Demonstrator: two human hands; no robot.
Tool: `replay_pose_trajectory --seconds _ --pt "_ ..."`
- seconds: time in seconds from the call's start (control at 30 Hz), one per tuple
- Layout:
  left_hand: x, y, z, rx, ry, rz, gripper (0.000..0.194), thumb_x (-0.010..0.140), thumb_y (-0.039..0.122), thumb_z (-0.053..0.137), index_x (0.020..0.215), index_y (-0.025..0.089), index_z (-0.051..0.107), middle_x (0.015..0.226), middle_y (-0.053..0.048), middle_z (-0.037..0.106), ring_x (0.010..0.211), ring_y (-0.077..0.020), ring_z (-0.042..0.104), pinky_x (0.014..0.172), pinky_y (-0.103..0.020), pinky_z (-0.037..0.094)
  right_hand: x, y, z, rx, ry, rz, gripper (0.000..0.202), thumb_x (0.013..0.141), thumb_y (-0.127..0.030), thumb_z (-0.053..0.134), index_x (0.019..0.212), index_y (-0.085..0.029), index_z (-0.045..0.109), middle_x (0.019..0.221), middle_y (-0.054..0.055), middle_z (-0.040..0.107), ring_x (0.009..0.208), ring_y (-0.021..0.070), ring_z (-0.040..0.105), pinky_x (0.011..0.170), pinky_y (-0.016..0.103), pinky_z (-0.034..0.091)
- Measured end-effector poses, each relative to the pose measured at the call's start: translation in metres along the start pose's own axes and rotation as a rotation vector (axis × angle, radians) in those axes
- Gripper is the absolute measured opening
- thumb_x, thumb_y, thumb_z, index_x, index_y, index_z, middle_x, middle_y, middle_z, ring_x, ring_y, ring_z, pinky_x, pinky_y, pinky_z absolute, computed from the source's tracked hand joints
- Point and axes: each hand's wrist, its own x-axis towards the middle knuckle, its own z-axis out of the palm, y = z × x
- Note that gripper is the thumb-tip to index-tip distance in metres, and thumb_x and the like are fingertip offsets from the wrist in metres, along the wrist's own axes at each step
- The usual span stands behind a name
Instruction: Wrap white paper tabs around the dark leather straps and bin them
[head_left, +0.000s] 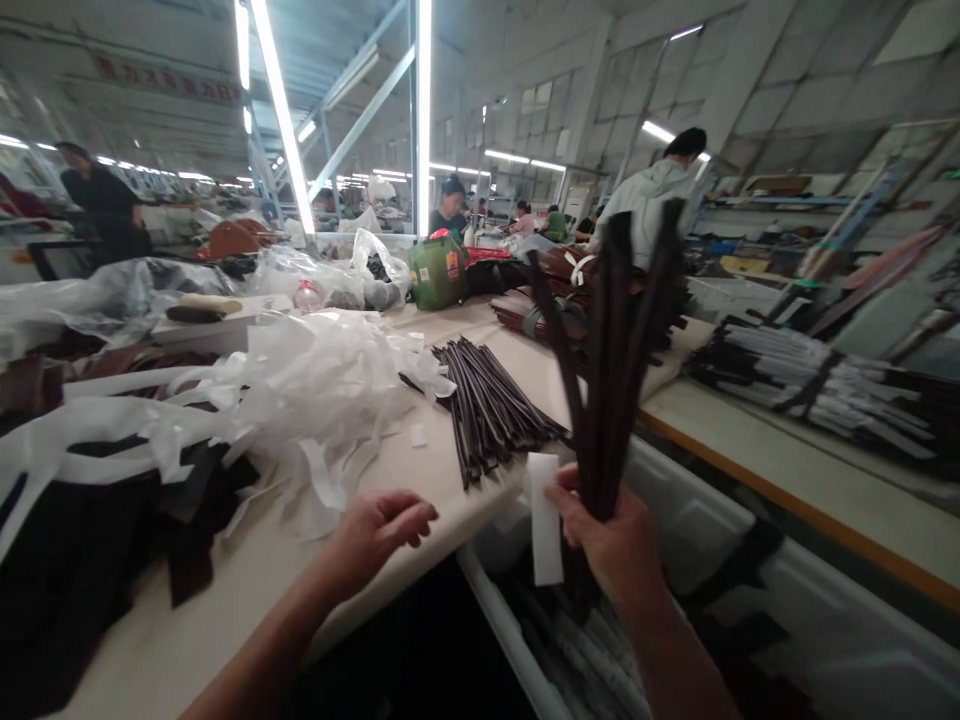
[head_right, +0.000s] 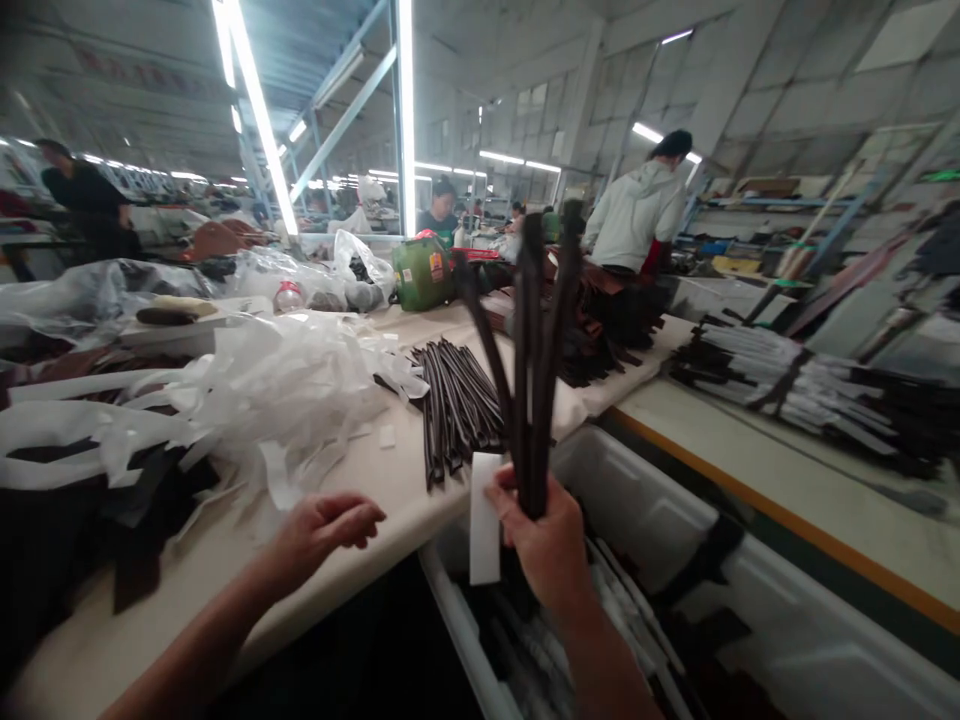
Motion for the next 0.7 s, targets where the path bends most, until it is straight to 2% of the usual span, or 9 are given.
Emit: replay_pose_trajectory --seconds 0.07,0.13,0.2,0.3,0.37,0.43,0.53,0.6,0.7 --pt "-0.017 0.006 0.019 -0.131 -0.174 -0.021 0.042 0.085 0.053 0.064 0.103 0.016 0.076 0.087 -0.007 0.075 0.075 -0.0198 0.064 0.070 -0.029 0.048 -0.011 0.004 0.023 -0.034 -0.140 0.001 0.020 0.074 -0.036 0.080 0.082 -0.021 0.071 0.049 -0.008 0.056 0.037 0.0110 0.048 0.036 0.022 0.041" --pt "-0.027 0.010 0.033 -0.209 -0.267 -0.006 0.043 0.084 0.050 0.067 0.111 0.017 0.075 0.095 -0.007 0.075 0.081 -0.0195 0.063 0.076 -0.029 0.047 -0.019 0.005 0.041 -0.056 -0.241 -0.014 0.017 0.076 -0.036 0.078 0.083 -0.022 0.071 0.054 -0.006 0.060 0.042 0.0127 0.052 0.041 0.024 0.044" --pt "-0.029 0.009 0.041 -0.270 -0.308 0.016 0.040 0.085 0.049 0.067 0.105 0.016 0.077 0.089 -0.005 0.074 0.078 -0.0174 0.059 0.073 -0.027 0.045 -0.024 0.005 0.054 -0.075 -0.308 -0.043 0.014 0.077 -0.034 0.076 0.083 -0.022 0.071 0.063 -0.003 0.067 0.053 0.0156 0.060 0.052 0.026 0.051" --pt "-0.027 0.004 0.047 -0.349 -0.264 0.003 0.039 0.083 0.050 0.070 0.087 0.012 0.078 0.069 -0.002 0.066 0.063 -0.0123 0.050 0.061 -0.024 0.039 -0.027 0.005 0.065 -0.100 -0.359 -0.084 0.012 0.078 -0.033 0.073 0.084 -0.023 0.071 0.074 0.000 0.073 0.067 0.0187 0.067 0.068 0.028 0.054" --pt "-0.024 0.002 0.046 -0.447 -0.189 -0.033 0.039 0.076 0.050 0.076 0.081 0.011 0.077 0.065 -0.001 0.065 0.058 -0.0106 0.049 0.058 -0.022 0.039 -0.028 0.003 0.065 -0.106 -0.381 -0.095 0.017 0.081 -0.037 0.071 0.089 -0.022 0.070 0.079 0.001 0.074 0.069 0.0187 0.067 0.067 0.028 0.053" --pt "-0.022 0.003 0.040 -0.627 -0.068 -0.079 0.038 0.067 0.047 0.085 0.077 0.011 0.076 0.067 -0.003 0.068 0.058 -0.0110 0.055 0.058 -0.022 0.044 -0.031 0.000 0.061 -0.106 -0.393 -0.091 0.024 0.086 -0.043 0.067 0.096 -0.022 0.067 0.074 0.000 0.070 0.059 0.0159 0.062 0.056 0.025 0.049" --pt "-0.016 0.012 0.018 -0.990 0.258 -0.124 0.034 0.060 0.034 0.093 0.076 0.013 0.070 0.068 -0.003 0.070 0.058 -0.0128 0.064 0.058 -0.021 0.053 -0.040 -0.001 0.046 -0.090 -0.428 -0.007 0.033 0.093 -0.054 0.055 0.091 -0.022 0.061 0.054 -0.008 0.049 0.042 0.0112 0.044 0.042 0.022 0.036" --pt "-0.013 0.021 -0.002 -1.215 0.489 -0.147 0.024 0.072 0.025 0.086 0.077 0.015 0.066 0.069 -0.001 0.070 0.058 -0.0128 0.068 0.054 -0.020 0.056 -0.047 0.005 0.034 -0.097 -0.475 0.085 0.042 0.094 -0.062 0.050 0.083 -0.021 0.058 0.049 -0.011 0.037 0.040 0.0098 0.036 0.042 0.022 0.030" --pt "-0.012 0.034 -0.030 -1.453 0.683 -0.165 0.013 0.093 0.017 0.064 0.080 0.015 0.062 0.070 -0.002 0.070 0.056 -0.0123 0.069 0.050 -0.019 0.057 -0.056 0.022 0.018 -0.162 -0.543 0.170 0.053 0.089 -0.070 0.050 0.072 -0.020 0.061 0.049 -0.008 0.041 0.041 0.0089 0.036 0.042 0.022 0.030"
